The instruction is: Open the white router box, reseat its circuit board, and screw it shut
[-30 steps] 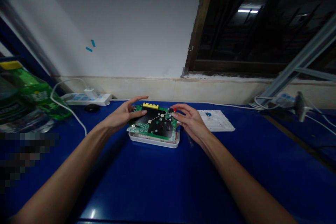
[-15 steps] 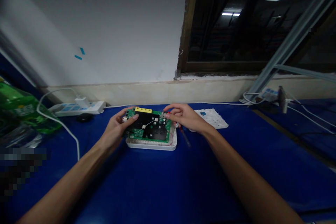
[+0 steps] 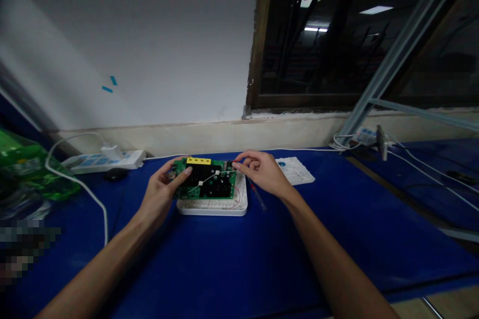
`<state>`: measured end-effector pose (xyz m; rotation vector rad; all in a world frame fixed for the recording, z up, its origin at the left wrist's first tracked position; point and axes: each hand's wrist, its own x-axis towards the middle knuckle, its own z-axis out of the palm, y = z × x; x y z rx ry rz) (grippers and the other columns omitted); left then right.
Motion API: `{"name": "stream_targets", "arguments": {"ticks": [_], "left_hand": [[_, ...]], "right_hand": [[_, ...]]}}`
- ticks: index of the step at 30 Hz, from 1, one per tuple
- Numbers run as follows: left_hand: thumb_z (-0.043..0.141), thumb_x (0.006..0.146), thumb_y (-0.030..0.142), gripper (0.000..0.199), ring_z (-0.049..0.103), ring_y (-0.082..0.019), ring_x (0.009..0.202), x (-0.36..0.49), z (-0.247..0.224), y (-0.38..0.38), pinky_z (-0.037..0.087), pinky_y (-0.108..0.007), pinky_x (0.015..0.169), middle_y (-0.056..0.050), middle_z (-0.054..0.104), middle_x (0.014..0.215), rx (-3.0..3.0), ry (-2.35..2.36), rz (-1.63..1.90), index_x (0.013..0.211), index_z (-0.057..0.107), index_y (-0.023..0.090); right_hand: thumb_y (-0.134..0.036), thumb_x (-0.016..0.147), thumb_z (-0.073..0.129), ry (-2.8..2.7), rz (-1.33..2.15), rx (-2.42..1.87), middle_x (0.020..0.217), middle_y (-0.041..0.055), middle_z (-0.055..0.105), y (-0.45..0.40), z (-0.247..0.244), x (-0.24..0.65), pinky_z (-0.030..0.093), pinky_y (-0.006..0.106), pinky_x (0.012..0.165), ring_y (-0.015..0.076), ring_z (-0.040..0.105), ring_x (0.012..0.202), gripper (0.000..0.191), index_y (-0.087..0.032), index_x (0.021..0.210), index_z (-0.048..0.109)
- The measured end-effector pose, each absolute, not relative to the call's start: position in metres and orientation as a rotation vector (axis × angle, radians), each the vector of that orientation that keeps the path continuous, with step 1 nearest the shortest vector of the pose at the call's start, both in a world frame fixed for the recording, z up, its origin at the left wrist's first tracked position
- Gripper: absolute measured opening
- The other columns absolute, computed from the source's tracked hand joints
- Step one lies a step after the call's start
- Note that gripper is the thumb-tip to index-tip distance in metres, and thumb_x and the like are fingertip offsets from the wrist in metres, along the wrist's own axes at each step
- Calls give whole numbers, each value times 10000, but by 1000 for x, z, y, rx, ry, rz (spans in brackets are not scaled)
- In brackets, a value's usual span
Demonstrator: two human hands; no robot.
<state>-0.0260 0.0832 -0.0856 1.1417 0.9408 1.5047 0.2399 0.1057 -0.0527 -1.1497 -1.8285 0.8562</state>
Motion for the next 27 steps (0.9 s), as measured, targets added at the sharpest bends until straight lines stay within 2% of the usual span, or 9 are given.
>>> {"name": "stream_targets", "arguments": {"ticks": [8,15,27], "left_hand": [[853,734,379,425,683,-185,928,-24,-81,81,529,-270,835,-30,740,1041,1178,984,1528,1102,703,231],[851,729,387,420,670,-191,957,-24,-80,80,514,-271,857,-33,733,1063,1172,998,1538,1092,704,232],[847,727,390,420,663,-199,902,-18,-84,76,521,-288,804,-39,720,1014,1143,998,1474,1079,685,230]], "right_hand": [[-436,871,692,-1696,829,-1112,705,-17,571,104,-65,233,314,242,459,89,458,512,319,-192,1075,668],[-467,893,644,-1701,943,-1154,914,33,619,103,-71,228,343,229,417,67,472,503,353,-198,1118,686],[-431,895,643,-1781,951,-1167,894,46,647,99,-69,228,309,213,411,69,464,509,322,-183,1091,702]]}}
